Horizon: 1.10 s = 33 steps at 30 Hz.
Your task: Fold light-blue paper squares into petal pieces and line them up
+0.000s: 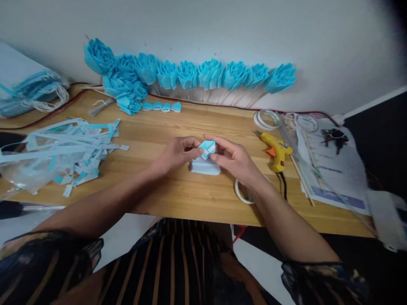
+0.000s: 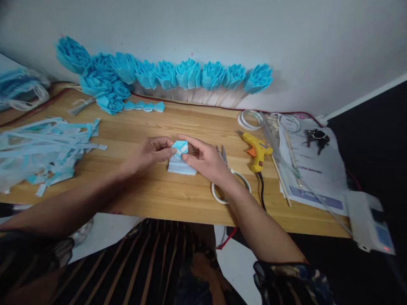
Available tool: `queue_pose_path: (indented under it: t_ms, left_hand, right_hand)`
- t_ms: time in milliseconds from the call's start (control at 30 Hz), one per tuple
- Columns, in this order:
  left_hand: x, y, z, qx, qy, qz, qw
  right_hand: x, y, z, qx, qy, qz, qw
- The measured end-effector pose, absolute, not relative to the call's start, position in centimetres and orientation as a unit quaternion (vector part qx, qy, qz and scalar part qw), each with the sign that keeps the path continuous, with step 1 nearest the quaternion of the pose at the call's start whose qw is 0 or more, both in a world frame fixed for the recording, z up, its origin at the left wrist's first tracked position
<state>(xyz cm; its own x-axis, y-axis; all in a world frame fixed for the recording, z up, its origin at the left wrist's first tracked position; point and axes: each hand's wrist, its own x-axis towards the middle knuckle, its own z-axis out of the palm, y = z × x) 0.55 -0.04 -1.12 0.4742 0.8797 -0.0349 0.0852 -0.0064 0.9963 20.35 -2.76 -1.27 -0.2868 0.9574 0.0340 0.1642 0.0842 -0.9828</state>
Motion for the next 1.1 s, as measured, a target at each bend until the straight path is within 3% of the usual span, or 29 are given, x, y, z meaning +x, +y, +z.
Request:
queue_pose_path:
  t_ms: [233, 467, 1100]
  left_hand:
    - [0.65, -0.18, -1.31, 0.620, 0.370, 0.328, 0.609]
    - [0.50, 0.30, -1.24, 0.612, 0.388, 0.355, 0.591]
    - [0.76, -0.44, -1.06, 0.609, 0.395, 0.319, 0.610]
  right_hand:
    - [20.36, -2.47, -1.33, -0.497, -0.594, 0.446, 0.448]
    - [20.41, -2.41, -1.57, -0.490, -0.568, 0.467, 0.468]
    - [20.48, -2.56, -1.89, -0.481, -0.603, 0.447, 0.453]
